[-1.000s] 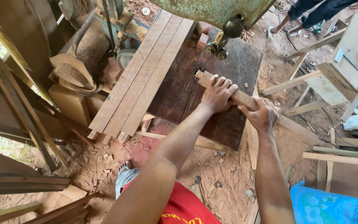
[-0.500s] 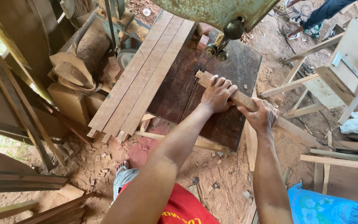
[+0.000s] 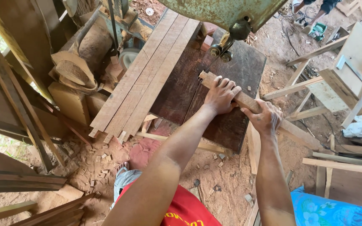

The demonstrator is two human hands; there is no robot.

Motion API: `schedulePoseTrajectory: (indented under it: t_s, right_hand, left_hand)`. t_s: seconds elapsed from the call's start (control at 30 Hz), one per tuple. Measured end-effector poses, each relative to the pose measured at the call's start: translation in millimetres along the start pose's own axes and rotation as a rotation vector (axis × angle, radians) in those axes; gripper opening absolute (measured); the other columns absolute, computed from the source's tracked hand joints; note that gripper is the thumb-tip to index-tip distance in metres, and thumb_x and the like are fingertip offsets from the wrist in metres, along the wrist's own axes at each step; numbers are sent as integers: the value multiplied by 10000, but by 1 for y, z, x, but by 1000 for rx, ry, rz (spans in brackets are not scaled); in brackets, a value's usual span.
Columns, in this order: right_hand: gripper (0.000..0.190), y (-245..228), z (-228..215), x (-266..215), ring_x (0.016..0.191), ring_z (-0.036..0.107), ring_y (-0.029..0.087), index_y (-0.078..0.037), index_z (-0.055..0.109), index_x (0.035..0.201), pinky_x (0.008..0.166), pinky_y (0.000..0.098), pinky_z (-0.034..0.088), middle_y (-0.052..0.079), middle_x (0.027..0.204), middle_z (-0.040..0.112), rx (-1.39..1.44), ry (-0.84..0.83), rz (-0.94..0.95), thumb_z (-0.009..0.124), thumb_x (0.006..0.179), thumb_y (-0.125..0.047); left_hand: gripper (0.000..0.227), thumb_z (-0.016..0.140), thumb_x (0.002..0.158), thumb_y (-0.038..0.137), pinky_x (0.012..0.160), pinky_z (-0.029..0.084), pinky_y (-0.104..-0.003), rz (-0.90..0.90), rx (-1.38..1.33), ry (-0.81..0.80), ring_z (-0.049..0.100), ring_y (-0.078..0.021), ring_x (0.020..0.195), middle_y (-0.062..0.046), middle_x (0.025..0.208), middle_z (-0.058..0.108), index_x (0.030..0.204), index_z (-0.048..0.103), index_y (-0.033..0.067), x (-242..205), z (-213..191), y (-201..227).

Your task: The person picks up wooden planks from a pile and uses a vertical spindle moulder to cut grooves along the edges. They feed the wood through the machine, flip it to process the other side, and repeat the process with multiple pieces.

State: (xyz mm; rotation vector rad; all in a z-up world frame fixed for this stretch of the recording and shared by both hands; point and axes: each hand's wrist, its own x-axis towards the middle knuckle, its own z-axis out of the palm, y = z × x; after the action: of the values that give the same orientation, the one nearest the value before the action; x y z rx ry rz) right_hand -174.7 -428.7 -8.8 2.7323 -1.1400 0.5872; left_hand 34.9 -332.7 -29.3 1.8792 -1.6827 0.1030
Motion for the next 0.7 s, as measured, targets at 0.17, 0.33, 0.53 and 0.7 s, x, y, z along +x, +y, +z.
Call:
schedulePoseTrajectory:
  t_s: [0.17,0.33,0.53,0.7]
  right_hand:
    - [670,3,3,-3,1011,700,298,-143,762,1164,931,467,467,88,1125,755,19,28,-15,876,735,-645]
    - [665,0,2,-1,1006,698,305,-140,763,1151,933,465,470,85,1105,758,10,21,-13,881,715,-628]
    - [682,-1,0,3,1007,694,315,-142,763,1162,925,466,471,90,1106,760,16,26,1,876,712,-643]
    - [718,3,5,2,993,698,304,-137,763,1165,937,481,467,93,1073,758,8,-11,4,866,709,-682]
  left_hand:
    - [588,779,755,461,1156,257,-501,12,-17,22,478,-251,1241,-54,1187,586,1250,642,175,0,1,1]
    - [574,783,754,448,1156,261,-497,-2,-25,32,484,-247,1237,-50,1176,591,1240,649,173,0,-2,1]
    - [567,792,735,435,1147,268,-501,12,-26,58,491,-250,1223,-51,1160,598,1219,655,173,2,1,-1]
    - [563,790,749,427,1155,267,-496,15,-35,47,487,-250,1241,-48,1174,596,1232,651,174,3,4,-1]
